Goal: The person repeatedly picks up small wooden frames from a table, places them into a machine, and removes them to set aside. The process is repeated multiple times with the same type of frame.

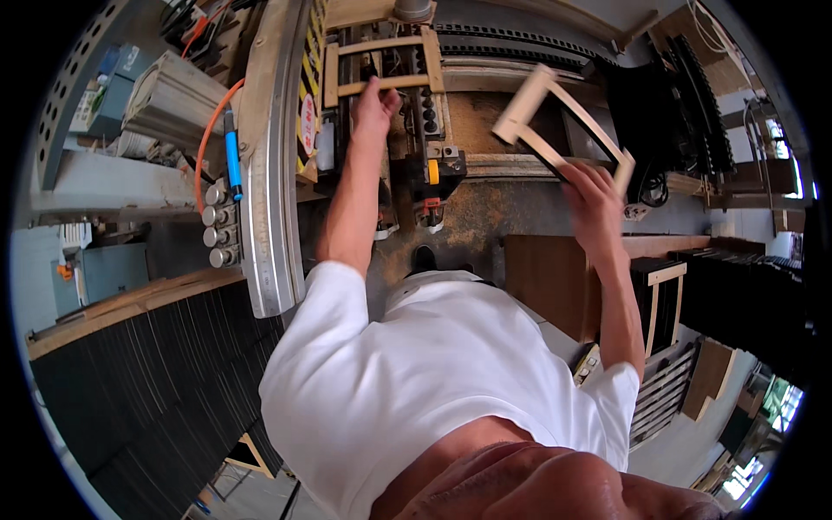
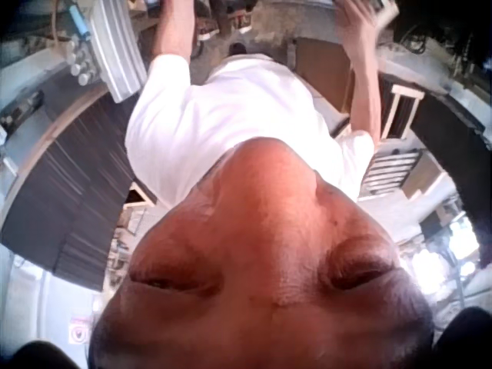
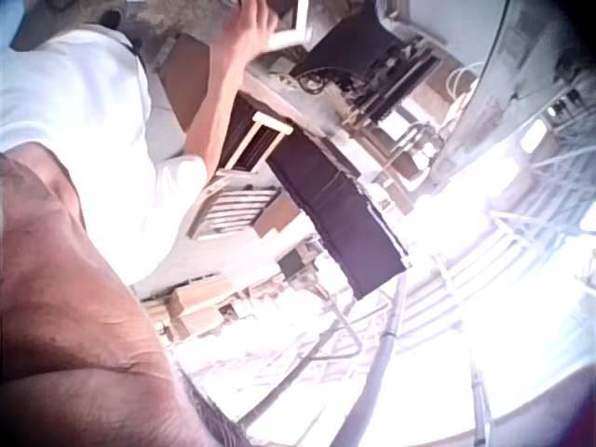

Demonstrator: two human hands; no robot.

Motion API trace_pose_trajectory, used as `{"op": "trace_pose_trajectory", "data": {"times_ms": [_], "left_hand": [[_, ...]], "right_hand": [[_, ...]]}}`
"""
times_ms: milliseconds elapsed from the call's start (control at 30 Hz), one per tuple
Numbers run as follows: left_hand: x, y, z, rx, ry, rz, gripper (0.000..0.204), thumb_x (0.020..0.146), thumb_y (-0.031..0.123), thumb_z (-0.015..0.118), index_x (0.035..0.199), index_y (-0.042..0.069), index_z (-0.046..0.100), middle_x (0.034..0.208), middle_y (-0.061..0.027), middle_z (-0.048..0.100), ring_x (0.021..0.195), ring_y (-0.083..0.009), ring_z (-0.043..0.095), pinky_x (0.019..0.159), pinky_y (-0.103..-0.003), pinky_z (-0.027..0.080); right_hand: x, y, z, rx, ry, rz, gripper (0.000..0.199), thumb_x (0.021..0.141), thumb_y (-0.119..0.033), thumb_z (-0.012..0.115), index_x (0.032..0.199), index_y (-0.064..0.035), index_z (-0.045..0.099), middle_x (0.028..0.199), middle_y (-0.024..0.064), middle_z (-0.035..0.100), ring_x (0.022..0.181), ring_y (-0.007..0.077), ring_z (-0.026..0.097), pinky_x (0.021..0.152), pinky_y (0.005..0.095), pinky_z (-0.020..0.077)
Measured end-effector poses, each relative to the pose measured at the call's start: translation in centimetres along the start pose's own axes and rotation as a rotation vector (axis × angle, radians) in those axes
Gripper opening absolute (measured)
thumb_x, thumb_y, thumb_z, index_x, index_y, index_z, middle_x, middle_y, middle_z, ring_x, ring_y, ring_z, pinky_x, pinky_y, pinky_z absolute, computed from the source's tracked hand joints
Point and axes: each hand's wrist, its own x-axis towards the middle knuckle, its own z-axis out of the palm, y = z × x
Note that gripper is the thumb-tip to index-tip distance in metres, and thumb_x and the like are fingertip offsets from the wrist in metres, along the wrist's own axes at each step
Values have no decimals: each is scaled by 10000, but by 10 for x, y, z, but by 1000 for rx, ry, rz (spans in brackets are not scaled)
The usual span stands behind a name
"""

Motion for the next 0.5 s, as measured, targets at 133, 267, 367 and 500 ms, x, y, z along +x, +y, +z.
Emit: {"op": "trace_pose_trajectory", "data": {"times_ms": [133, 267, 367, 500], "left_hand": [[-116, -35, -34, 27, -56, -29, 225, 910, 250, 668, 1049, 87, 599, 847, -54, 653, 695, -191, 672, 596, -332, 592], [-223, -52, -73, 124, 24, -42, 271, 914, 304, 669, 1065, 88, 609, 918, -34, 657, 770, -147, 664, 685, -305, 572], [-276, -65, -103, 51, 62, -39, 279, 929, 287, 651, 1098, 70, 607, 936, -38, 656, 797, -144, 657, 701, -292, 563], [-332, -89, -121, 40, 108, -24, 302, 938, 273, 638, 1128, 43, 589, 947, -50, 654, 802, -160, 660, 712, -318, 566]], "right_hand": [[81, 1, 87, 52, -77, -280, 296, 799, -24, 631, 1081, -104, 673, 1029, 75, 666, 913, 293, 584, 808, 403, 494], [148, -12, 179, 65, -175, -458, 333, 787, -44, 620, 1108, -114, 674, 1032, 81, 677, 937, 295, 588, 825, 407, 490], [180, -32, 233, 68, -187, -573, 368, 779, -43, 627, 1138, -122, 658, 1025, 83, 681, 963, 301, 589, 841, 402, 494], [201, -31, 277, 48, -140, -653, 394, 763, -23, 623, 1144, -115, 657, 1021, 87, 683, 954, 298, 591, 858, 407, 489]]}}
